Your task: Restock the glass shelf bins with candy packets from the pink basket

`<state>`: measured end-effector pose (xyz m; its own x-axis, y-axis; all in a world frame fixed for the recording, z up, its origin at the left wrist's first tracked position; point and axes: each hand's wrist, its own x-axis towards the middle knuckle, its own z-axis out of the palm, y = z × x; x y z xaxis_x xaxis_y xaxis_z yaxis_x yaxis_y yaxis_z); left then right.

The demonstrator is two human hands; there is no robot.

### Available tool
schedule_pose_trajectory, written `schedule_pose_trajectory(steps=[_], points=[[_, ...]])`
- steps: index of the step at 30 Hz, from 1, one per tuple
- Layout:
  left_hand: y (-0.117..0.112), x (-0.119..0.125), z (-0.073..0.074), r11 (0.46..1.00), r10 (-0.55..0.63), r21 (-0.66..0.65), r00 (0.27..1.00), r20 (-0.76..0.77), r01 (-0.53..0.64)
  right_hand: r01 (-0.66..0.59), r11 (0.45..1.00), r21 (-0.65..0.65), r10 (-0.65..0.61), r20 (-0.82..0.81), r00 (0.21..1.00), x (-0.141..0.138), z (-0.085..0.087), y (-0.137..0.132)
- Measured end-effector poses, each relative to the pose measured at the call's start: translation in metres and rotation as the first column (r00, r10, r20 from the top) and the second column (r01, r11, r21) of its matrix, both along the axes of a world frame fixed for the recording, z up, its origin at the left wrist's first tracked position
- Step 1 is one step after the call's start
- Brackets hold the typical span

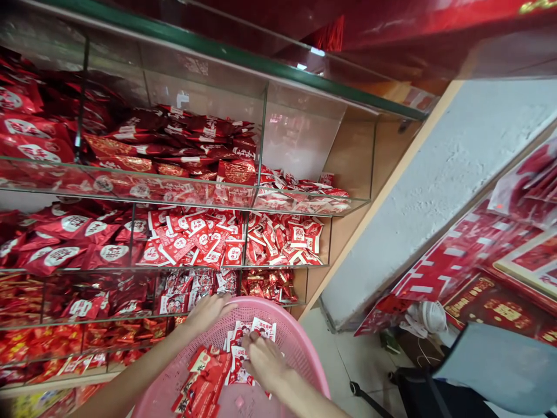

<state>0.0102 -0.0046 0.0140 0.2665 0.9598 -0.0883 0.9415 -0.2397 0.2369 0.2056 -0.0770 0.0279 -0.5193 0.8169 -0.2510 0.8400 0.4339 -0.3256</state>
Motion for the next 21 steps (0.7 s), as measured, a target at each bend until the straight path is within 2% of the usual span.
schedule_pose_trajectory(steps=[6,11,17,21], points=[[0.0007,-0.0009,-0.0048,0.999,-0.02,0.042,0.999,-0.049,0.022,-0.034,0.987,0.159,0.005,0.18,0.984,-0.0067,-0.0061,-0.0034],[0.0006,-0.0012,-0.0039,0.999,-0.021,0.037,0.999,-0.047,0.022,-0.091,0.964,0.249,0.035,0.219,0.975,-0.01,-0.0021,-0.0049],[-0.0004,-0.0007,0.0005,0.999,-0.027,0.031,0.999,-0.036,0.028,-0.178,0.952,0.251,0.117,0.239,0.964,-0.011,-0.003,-0.0075],[-0.001,-0.0005,0.0014,0.999,-0.034,0.029,0.999,-0.029,0.035,-0.196,0.942,0.273,0.112,0.293,0.949,-0.0113,-0.0038,-0.0042]])
